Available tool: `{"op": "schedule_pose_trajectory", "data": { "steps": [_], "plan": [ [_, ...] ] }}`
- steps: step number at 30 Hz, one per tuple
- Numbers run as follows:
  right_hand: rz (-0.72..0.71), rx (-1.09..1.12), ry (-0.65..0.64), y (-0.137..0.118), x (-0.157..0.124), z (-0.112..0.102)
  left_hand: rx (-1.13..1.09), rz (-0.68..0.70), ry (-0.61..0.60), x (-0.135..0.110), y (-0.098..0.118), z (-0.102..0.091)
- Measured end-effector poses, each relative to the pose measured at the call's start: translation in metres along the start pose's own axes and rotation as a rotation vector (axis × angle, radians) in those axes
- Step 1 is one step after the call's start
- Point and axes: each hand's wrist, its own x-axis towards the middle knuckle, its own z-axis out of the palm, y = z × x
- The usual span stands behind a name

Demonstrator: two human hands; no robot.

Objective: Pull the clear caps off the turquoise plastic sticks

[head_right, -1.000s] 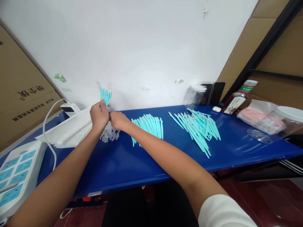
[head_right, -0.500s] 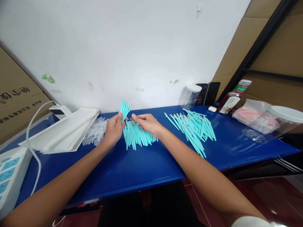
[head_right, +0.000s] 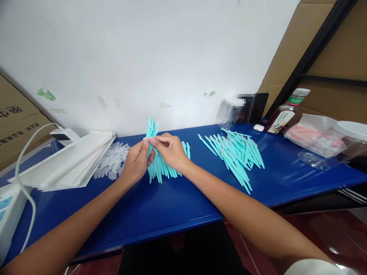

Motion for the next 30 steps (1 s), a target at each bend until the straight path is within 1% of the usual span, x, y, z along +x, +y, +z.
{"op": "schedule_pose_trajectory", "data": {
  "steps": [4, 6, 9, 11, 14, 17, 20, 22, 24, 28, 30],
  "plan": [
    [0.029, 0.043, -0.054, 0.003, 0.001, -0.004, -0.051, 0.013, -0.078, 0.001, -0.001, -0.001],
    [0.032, 0.075, -0.101, 0.002, 0.001, -0.005, -0.094, 0.019, -0.109, 0.002, 0.0, 0.0],
    [0.05, 0.124, -0.178, -0.003, 0.0, -0.007, -0.151, 0.015, -0.144, 0.002, 0.001, 0.0],
    [0.05, 0.13, -0.192, -0.008, 0.0, -0.009, -0.164, 0.021, -0.162, 0.002, 0.002, 0.0],
    [0.019, 0.077, -0.184, -0.016, -0.001, -0.011, -0.149, 0.054, -0.179, 0.001, 0.001, -0.001],
    [-0.011, -0.048, -0.165, -0.021, -0.002, -0.011, -0.085, 0.085, -0.167, -0.001, 0.001, 0.0],
    [-0.064, -0.162, -0.122, -0.024, -0.002, -0.01, 0.005, 0.101, -0.138, -0.002, 0.001, 0.0],
    [-0.092, -0.184, -0.085, -0.023, -0.002, -0.008, 0.063, 0.112, -0.13, -0.002, 0.0, 0.001],
    [-0.061, -0.142, -0.044, -0.022, -0.003, -0.007, 0.102, 0.119, -0.117, -0.004, -0.001, 0.002],
    [0.092, 0.014, -0.026, -0.022, -0.003, -0.005, 0.154, 0.1, -0.052, -0.007, -0.003, 0.004],
    [0.129, 0.079, -0.007, -0.023, -0.003, -0.005, 0.211, 0.096, -0.022, -0.008, -0.004, 0.005]
  ]
}}
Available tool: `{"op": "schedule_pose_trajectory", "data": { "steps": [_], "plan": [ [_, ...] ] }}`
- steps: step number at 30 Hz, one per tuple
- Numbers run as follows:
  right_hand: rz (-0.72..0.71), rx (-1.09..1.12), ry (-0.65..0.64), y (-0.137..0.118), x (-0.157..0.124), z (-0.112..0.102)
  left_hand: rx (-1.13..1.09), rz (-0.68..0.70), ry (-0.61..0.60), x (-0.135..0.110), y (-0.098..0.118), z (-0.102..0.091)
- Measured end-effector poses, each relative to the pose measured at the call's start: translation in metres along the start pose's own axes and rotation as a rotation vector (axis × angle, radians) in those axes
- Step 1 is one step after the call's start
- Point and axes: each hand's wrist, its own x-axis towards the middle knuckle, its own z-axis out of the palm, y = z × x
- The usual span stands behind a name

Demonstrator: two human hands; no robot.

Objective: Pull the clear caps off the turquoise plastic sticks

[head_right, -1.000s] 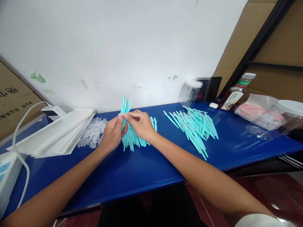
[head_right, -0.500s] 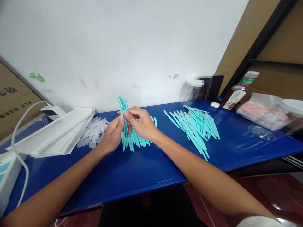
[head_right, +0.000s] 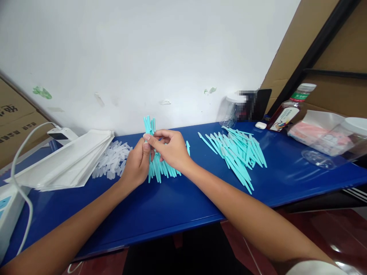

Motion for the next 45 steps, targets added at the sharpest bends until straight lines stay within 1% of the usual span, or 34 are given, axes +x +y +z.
{"op": "schedule_pose_trajectory", "data": {
  "steps": [4, 9, 13, 18, 25, 30, 33, 35, 39, 40, 42, 45],
  "plan": [
    [0.026, 0.075, 0.022, 0.0, -0.001, 0.001, 0.106, 0.007, 0.012, -0.001, 0.001, 0.0],
    [0.066, 0.177, 0.042, 0.003, -0.004, 0.008, 0.104, -0.009, -0.014, -0.004, 0.006, 0.0],
    [0.074, 0.22, 0.017, 0.001, -0.005, 0.009, 0.101, 0.031, -0.038, -0.004, 0.01, 0.001],
    [0.059, 0.201, -0.01, 0.003, -0.003, 0.006, 0.098, 0.056, -0.041, -0.003, 0.012, 0.0],
    [0.017, 0.088, -0.007, 0.009, 0.001, 0.002, 0.037, 0.016, -0.054, -0.002, 0.007, 0.002],
    [0.014, -0.012, -0.042, 0.01, 0.007, -0.007, -0.006, -0.002, -0.11, -0.001, 0.008, 0.002],
    [0.035, -0.032, -0.069, 0.009, 0.011, -0.012, 0.015, 0.001, -0.131, 0.0, 0.01, -0.001],
    [0.07, -0.048, -0.091, 0.007, 0.012, -0.015, 0.054, -0.017, -0.084, 0.003, 0.01, -0.005],
    [0.157, -0.132, -0.122, 0.008, 0.014, -0.021, 0.052, -0.115, 0.13, 0.014, 0.0, -0.016],
    [0.186, -0.163, -0.131, 0.009, 0.014, -0.022, 0.06, -0.138, 0.166, 0.018, -0.003, -0.02],
    [0.242, -0.23, -0.152, 0.013, 0.013, -0.021, 0.155, -0.174, 0.194, 0.026, -0.011, -0.029],
    [0.282, -0.296, -0.193, 0.021, 0.011, -0.018, 0.412, -0.201, 0.134, 0.034, -0.019, -0.041]
  ]
}}
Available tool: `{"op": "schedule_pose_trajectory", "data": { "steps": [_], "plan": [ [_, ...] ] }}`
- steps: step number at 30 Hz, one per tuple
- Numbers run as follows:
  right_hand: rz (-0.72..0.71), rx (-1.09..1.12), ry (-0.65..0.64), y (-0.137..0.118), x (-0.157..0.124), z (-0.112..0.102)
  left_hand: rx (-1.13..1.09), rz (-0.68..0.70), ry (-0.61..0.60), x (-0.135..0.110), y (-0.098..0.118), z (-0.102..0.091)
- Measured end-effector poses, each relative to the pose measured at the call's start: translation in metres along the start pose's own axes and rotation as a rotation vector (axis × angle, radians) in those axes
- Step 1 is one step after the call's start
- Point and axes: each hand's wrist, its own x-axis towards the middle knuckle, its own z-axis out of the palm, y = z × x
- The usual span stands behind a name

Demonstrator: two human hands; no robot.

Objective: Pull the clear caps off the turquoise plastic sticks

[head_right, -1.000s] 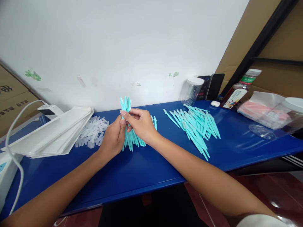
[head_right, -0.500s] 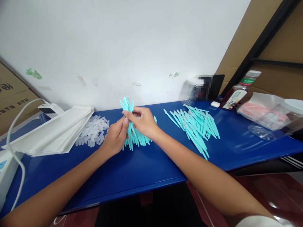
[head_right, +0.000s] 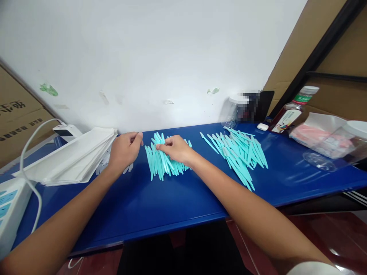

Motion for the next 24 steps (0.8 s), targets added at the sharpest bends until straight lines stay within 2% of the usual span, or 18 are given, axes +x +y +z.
{"op": "schedule_pose_trajectory", "data": {
  "steps": [4, 9, 12, 16, 24],
  "plan": [
    [0.011, -0.112, 0.05, 0.004, 0.001, 0.006, 0.197, 0.053, -0.106, 0.003, 0.001, -0.005],
    [-0.034, -0.294, 0.135, 0.006, 0.002, 0.008, 0.366, 0.1, -0.419, -0.006, 0.01, -0.001],
    [-0.067, -0.363, 0.148, 0.009, 0.003, 0.009, 0.479, 0.097, -0.53, -0.011, 0.009, 0.004],
    [-0.093, -0.452, 0.157, 0.013, 0.004, 0.012, 0.552, 0.099, -0.61, -0.015, 0.004, 0.009],
    [-0.073, -0.495, 0.16, 0.011, 0.0, 0.016, 0.531, 0.113, -0.625, -0.017, 0.006, 0.01]
  ]
}}
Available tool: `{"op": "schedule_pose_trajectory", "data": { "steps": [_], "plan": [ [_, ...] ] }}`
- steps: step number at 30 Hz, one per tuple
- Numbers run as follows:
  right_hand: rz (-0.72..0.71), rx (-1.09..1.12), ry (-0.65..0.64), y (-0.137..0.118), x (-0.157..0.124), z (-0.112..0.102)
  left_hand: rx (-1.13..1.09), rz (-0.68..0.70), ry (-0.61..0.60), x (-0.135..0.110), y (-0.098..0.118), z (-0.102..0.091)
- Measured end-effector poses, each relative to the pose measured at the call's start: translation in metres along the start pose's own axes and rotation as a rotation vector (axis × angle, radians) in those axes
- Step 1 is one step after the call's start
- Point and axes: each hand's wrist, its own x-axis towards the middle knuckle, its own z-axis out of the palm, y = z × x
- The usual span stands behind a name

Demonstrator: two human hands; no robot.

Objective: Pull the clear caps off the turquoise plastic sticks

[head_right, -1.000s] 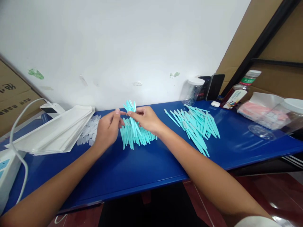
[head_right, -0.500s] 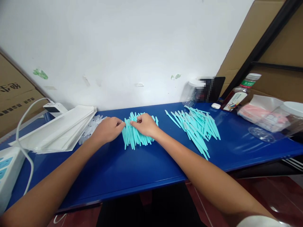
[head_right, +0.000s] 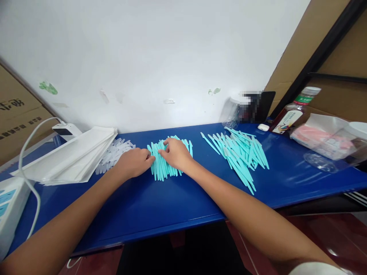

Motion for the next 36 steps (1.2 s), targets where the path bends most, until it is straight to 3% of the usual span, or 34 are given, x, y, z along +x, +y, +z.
{"op": "schedule_pose_trajectory", "data": {
  "steps": [9, 16, 19, 22, 25, 30, 36],
  "plan": [
    [-0.042, -0.183, -0.002, -0.002, -0.003, -0.004, -0.028, -0.009, -0.002, 0.001, 0.001, -0.001],
    [-0.065, -0.204, 0.014, -0.002, -0.003, -0.008, -0.055, -0.003, -0.018, -0.001, 0.001, -0.004],
    [-0.045, -0.224, 0.055, 0.002, 0.004, -0.023, -0.076, -0.01, -0.01, -0.002, 0.0, -0.007],
    [0.009, -0.386, 0.202, 0.016, 0.014, -0.053, -0.08, -0.034, 0.021, 0.0, -0.002, -0.008],
    [0.185, -0.601, 0.273, 0.04, 0.022, -0.087, -0.067, -0.062, 0.065, 0.001, -0.004, -0.009],
    [0.546, -0.741, 0.022, 0.076, 0.024, -0.123, -0.051, -0.084, 0.144, 0.002, -0.004, -0.01],
    [0.68, -0.772, -0.195, 0.078, 0.021, -0.127, -0.043, -0.095, 0.175, 0.002, -0.005, -0.012]
  ]
}}
